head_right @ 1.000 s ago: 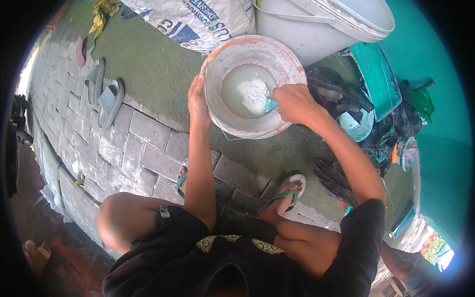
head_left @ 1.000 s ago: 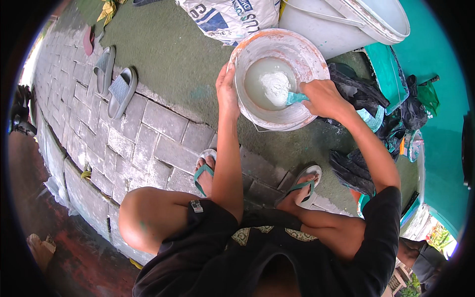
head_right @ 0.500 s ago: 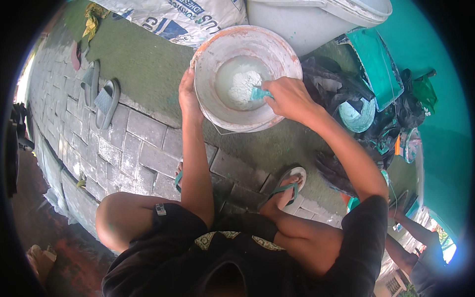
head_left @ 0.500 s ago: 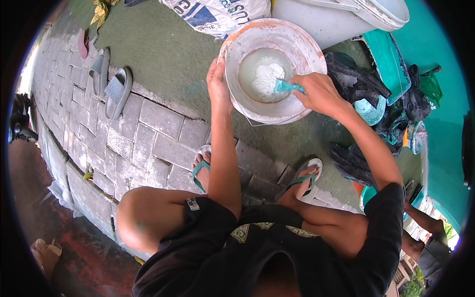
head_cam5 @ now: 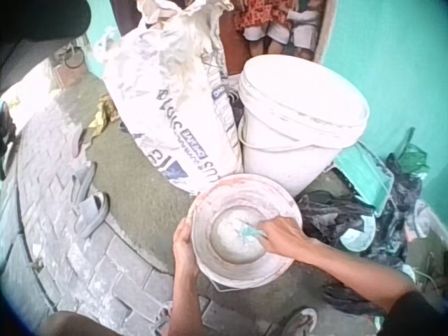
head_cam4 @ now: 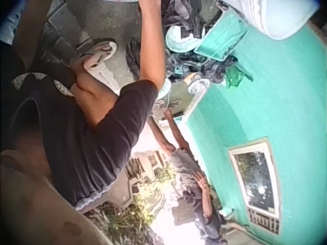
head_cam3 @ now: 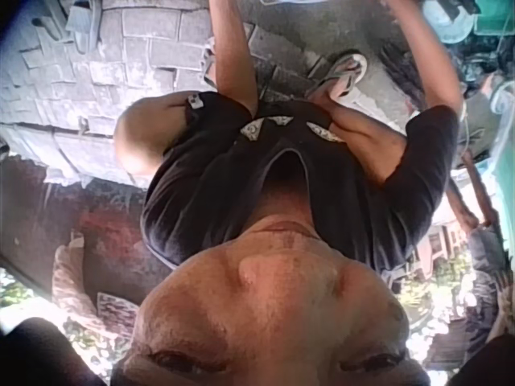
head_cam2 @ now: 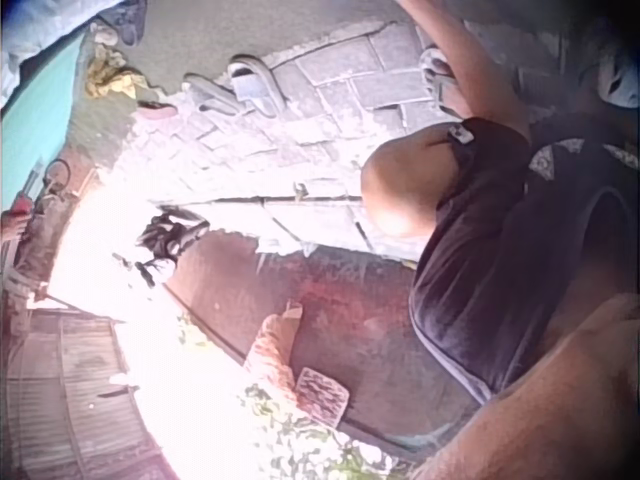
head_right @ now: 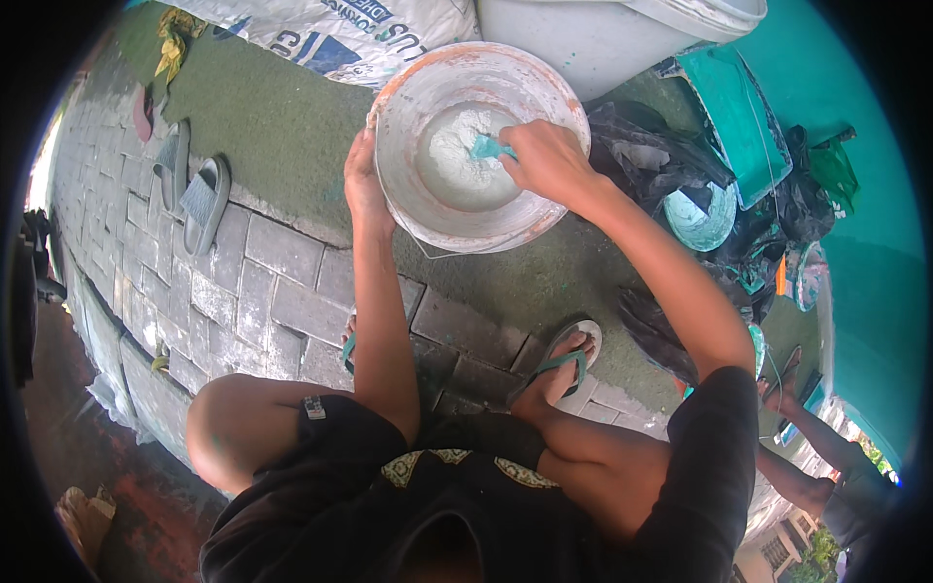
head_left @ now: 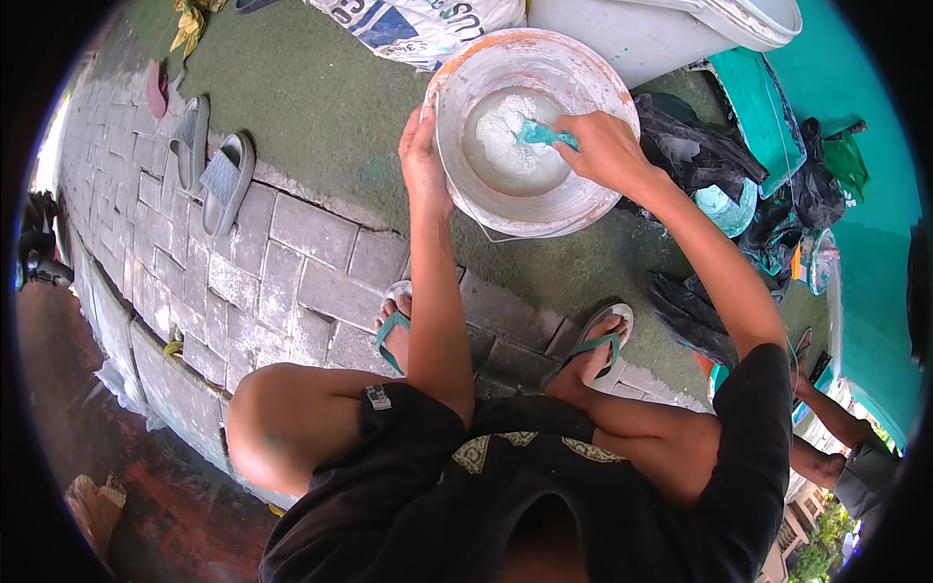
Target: The person stirs white liquid in a bucket using a plastic cup and then mixes green paint in a separate bucket using their hand.
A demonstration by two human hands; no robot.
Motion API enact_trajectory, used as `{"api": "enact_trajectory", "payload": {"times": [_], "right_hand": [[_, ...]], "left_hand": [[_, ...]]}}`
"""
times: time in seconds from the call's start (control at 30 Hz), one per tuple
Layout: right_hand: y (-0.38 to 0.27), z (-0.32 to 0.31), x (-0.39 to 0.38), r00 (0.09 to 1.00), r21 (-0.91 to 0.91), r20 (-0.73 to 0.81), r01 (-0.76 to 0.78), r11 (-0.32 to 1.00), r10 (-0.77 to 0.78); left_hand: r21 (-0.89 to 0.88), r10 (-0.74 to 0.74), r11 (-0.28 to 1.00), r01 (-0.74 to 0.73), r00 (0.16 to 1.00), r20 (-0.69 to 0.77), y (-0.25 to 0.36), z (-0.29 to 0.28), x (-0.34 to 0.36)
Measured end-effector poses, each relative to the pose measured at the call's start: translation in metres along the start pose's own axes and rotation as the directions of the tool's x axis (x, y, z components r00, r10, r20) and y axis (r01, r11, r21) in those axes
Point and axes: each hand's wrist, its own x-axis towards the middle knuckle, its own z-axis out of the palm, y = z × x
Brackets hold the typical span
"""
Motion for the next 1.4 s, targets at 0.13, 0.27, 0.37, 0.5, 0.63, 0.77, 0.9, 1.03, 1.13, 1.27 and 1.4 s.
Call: {"api": "enact_trajectory", "payload": {"times": [0.13,0.27,0.37,0.5,0.63,0.77,0.9,1.03,1.13,1.27,1.4], "right_hand": [[0.001,-0.003,-0.005,0.997,-0.091,0.061,0.042,0.995,-0.036],[-0.005,-0.017,-0.015,0.993,-0.158,0.101,0.070,0.985,-0.054],[-0.008,-0.038,-0.020,0.994,-0.119,0.104,0.028,0.992,-0.016],[-0.002,-0.043,-0.010,0.997,-0.079,-0.061,0.032,0.996,-0.037],[-0.010,-0.019,0.012,0.998,-0.069,-0.066,0.018,0.997,-0.023],[-0.012,0.013,0.001,0.999,-0.075,0.052,0.011,0.997,-0.007],[-0.019,0.001,-0.013,0.986,-0.130,0.166,0.044,0.991,-0.022],[-0.014,-0.019,-0.023,0.984,-0.194,0.172,0.081,0.978,-0.048],[-0.010,-0.044,-0.023,0.990,-0.281,0.113,0.108,0.954,-0.079],[-0.005,-0.043,-0.005,0.969,-0.394,-0.071,0.190,0.899,-0.236],[0.003,-0.028,0.011,0.955,-0.485,-0.089,0.208,0.850,-0.285]], "left_hand": [[0.061,0.019,0.998,-0.019,1.000,-0.002,0.001,0.000,-0.002],[0.050,0.031,0.998,-0.030,0.999,-0.018,0.002,-0.001,-0.002],[-0.003,0.018,1.000,-0.018,0.998,-0.068,0.001,0.002,-0.003],[-0.008,0.013,1.000,-0.013,0.999,-0.051,0.000,0.000,-0.002],[-0.051,0.012,0.999,-0.013,1.000,-0.021,0.001,0.001,0.000],[-0.018,0.015,1.000,-0.015,0.999,-0.042,-0.001,0.003,0.000],[-0.017,0.018,1.000,-0.019,0.999,-0.045,0.000,0.000,0.000],[-0.015,0.018,1.000,-0.019,0.998,-0.057,0.002,0.002,-0.002],[-0.011,0.042,0.999,-0.043,0.998,-0.044,-0.001,-0.001,0.000],[-0.136,-0.024,0.990,0.026,1.000,0.014,0.002,0.003,-0.002],[-0.258,-0.064,0.963,0.077,0.996,0.060,0.006,0.019,-0.013]]}}
